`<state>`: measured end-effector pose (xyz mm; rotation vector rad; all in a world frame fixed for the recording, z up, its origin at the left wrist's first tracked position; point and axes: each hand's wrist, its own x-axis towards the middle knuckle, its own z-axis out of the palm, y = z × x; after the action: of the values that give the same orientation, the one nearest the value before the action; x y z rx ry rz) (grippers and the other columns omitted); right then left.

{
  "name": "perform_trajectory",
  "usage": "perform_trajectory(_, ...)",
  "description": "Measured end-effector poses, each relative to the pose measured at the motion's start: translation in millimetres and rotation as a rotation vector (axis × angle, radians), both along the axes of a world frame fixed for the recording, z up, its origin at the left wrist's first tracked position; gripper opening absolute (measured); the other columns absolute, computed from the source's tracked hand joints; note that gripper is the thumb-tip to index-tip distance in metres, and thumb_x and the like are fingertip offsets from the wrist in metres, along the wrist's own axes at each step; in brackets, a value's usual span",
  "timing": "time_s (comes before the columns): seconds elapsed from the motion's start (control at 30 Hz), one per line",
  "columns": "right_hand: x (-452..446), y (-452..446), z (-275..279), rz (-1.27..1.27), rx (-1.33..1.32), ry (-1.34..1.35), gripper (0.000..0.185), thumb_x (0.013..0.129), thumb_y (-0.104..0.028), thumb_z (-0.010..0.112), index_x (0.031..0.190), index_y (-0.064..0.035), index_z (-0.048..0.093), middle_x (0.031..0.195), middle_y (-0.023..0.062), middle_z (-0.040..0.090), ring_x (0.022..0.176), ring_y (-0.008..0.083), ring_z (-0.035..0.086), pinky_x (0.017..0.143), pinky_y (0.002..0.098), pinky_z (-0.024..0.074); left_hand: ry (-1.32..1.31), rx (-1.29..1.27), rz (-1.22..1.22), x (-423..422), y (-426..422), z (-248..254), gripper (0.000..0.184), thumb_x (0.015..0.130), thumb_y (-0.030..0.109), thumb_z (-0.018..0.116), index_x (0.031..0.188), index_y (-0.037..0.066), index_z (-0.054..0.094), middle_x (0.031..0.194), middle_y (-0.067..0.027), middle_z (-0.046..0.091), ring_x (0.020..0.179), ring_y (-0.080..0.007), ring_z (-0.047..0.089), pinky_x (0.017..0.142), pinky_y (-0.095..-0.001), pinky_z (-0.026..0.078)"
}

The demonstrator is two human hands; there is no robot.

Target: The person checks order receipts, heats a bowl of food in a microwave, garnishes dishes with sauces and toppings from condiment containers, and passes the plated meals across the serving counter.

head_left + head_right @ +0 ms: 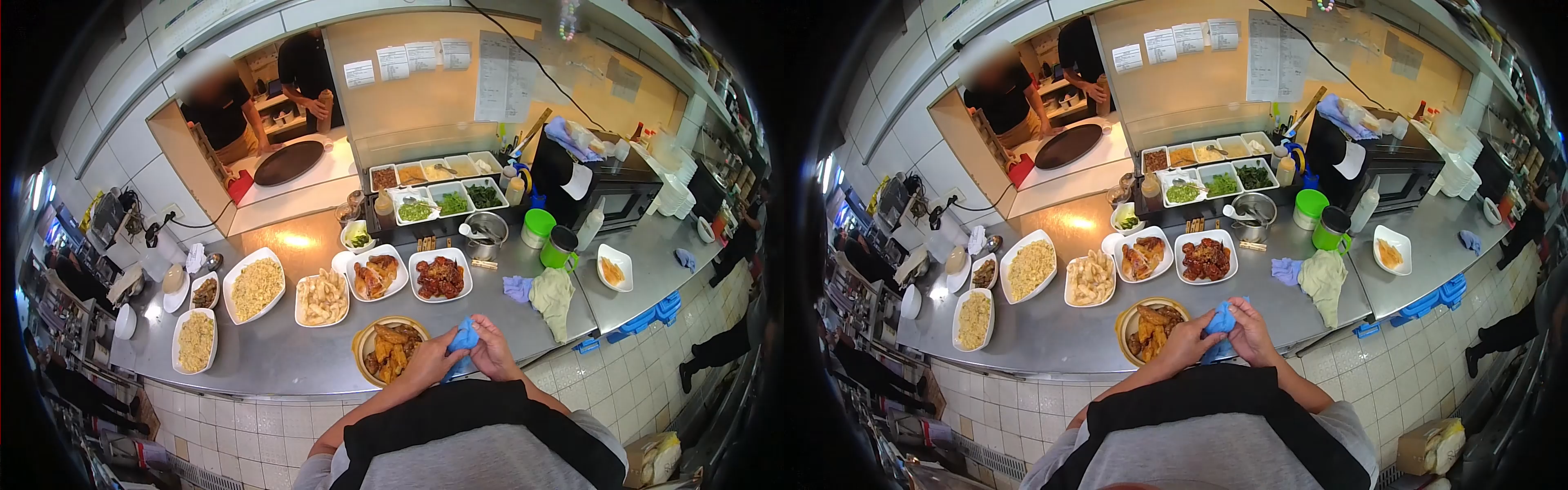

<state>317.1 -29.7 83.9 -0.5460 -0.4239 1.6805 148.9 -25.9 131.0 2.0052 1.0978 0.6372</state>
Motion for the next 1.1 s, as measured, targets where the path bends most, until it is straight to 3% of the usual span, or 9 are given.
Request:
perform_trajectory(0.2,29,6,31,-0.121,0.072,0.068,0.014,0.092,-0.009,0.054,0.107,-0.0077,0.053,0.095,0.0078,0.063,0.088,0.0179,0.063,0.080,0.0331,0.0526,-0.126,0.354,0.040,-8,3,-15,0.024,0.083,0.016,0.065,0.103,0.005,0.065,0.099,-0.0144,0.066,0.085,-0.0337,0.064,0.075,-0.0392,0.052)
perform_trajectory(0.3,51,13,51,-0.277,0.169,0.035,0.015,0.091,-0.009,0.055,0.106,-0.0076,0.054,0.094,0.0071,0.063,0.085,0.0168,0.062,0.080,0.0322,0.0526,-0.079,0.542,0.244,-41,3,-8,0.019,0.082,0.012,0.064,0.099,0.005,0.066,0.104,-0.0134,0.065,0.092,-0.0308,0.063,0.078,-0.0373,0.051)
perform_trajectory(0.43,60,23,60,-0.348,0.267,-0.139,0.015,0.090,-0.008,0.057,0.104,-0.0077,0.055,0.093,0.0057,0.062,0.083,0.0150,0.061,0.077,0.0298,0.0515,0.039,0.632,0.697,-100,0,-20,0.020,0.083,0.011,0.062,0.102,0.005,0.065,0.108,-0.0147,0.062,0.097,-0.0279,0.060,0.082,-0.0352,0.048)
perform_trajectory(0.53,51,37,33,-0.293,0.239,-0.342,0.016,0.088,-0.007,0.058,0.104,-0.0064,0.055,0.091,0.0034,0.060,0.082,0.0123,0.058,0.074,0.0269,0.0484,-0.211,0.239,0.926,-126,-4,-51,0.022,0.087,0.013,0.060,0.107,0.003,0.063,0.105,-0.0132,0.063,0.096,-0.0242,0.060,0.084,-0.0349,0.047)
perform_trajectory(0.63,23,56,-14,-0.208,0.214,-0.684,0.012,0.089,-0.006,0.057,0.101,-0.0031,0.057,0.086,0.0007,0.059,0.076,0.0065,0.053,0.067,0.0221,0.0438,-0.523,-0.081,0.833,-140,6,-108,0.028,0.093,0.020,0.055,0.112,0.000,0.059,0.102,-0.0124,0.064,0.094,-0.0202,0.058,0.084,-0.0334,0.045)
perform_trajectory(0.73,-9,71,-51,-0.033,0.216,-1.015,0.010,0.089,-0.008,0.059,0.098,-0.0031,0.059,0.082,-0.0012,0.058,0.075,0.0043,0.050,0.065,0.0204,0.0418,-0.455,-0.145,0.730,-140,4,-118,0.036,0.096,0.027,0.050,0.115,-0.003,0.058,0.102,-0.0123,0.064,0.093,-0.0166,0.057,0.085,-0.0289,0.044)
perform_trajectory(0.8,-25,84,-61,0.042,0.263,-1.074,0.012,0.089,-0.010,0.060,0.098,-0.0028,0.060,0.081,-0.0011,0.058,0.074,0.0050,0.050,0.066,0.0212,0.0428,-0.513,-0.198,0.737,-134,4,-92,0.034,0.095,0.026,0.051,0.113,-0.003,0.059,0.100,-0.0105,0.065,0.091,-0.0162,0.057,0.085,-0.0293,0.044)
perform_trajectory(1.1,-99,115,-2,0.186,0.775,-1.548,0.013,0.082,-0.015,0.065,0.091,-0.0065,0.066,0.088,0.0125,0.064,0.084,0.0295,0.062,0.075,0.0375,0.0485,-0.586,-0.359,0.659,-145,23,-108,0.030,0.095,0.025,0.053,0.108,0.000,0.061,0.086,-0.0016,0.062,0.077,-0.0076,0.053,0.071,-0.0229,0.045)
